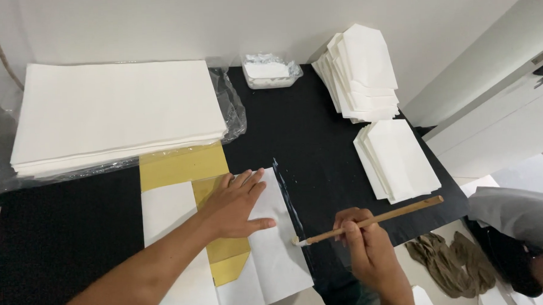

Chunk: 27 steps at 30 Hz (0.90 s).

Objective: Folding a sheet of paper over a template and applying glue to the edge to create a bag.

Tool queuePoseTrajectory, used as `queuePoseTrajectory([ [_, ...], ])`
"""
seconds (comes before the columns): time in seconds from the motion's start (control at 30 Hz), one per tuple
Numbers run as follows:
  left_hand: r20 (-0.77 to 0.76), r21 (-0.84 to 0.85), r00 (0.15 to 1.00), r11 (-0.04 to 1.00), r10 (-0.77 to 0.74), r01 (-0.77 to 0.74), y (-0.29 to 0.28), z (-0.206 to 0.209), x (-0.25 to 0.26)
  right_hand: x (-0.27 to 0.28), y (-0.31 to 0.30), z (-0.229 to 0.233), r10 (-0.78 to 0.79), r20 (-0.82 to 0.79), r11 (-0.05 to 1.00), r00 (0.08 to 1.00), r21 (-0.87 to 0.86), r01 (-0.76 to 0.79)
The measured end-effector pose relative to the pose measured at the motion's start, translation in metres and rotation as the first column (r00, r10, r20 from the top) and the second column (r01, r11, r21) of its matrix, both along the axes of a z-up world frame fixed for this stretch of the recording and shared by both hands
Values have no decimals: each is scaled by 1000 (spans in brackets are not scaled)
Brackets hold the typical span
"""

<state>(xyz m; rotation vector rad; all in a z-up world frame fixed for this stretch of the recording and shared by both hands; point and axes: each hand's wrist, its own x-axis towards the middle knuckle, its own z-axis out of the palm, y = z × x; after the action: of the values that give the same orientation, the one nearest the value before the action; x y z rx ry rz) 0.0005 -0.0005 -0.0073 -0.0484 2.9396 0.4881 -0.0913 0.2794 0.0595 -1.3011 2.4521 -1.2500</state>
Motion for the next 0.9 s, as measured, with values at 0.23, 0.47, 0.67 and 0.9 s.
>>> queuePoseTrajectory([
  [0.23, -7, 11, 1000, 1000, -13, 13, 2, 6, 2, -30, -19, 23, -21, -22, 967, 1000, -253, 14],
  [0.47, 112, 72, 993, 997, -23, 15, 3, 26, 7, -102, -114, 68, 59, -225, 900, 972, -409, -150],
  [0.67, 261, 122, 965, 992, -41, 9, 4, 53, 5, -191, -211, 52, -126, -19, 851, 992, -516, 99],
  [0.9, 185, -91, 971, 981, -150, 169, -10, -34, -23, -251, -263, 2, -288, 204, 853, 936, -389, 348],
])
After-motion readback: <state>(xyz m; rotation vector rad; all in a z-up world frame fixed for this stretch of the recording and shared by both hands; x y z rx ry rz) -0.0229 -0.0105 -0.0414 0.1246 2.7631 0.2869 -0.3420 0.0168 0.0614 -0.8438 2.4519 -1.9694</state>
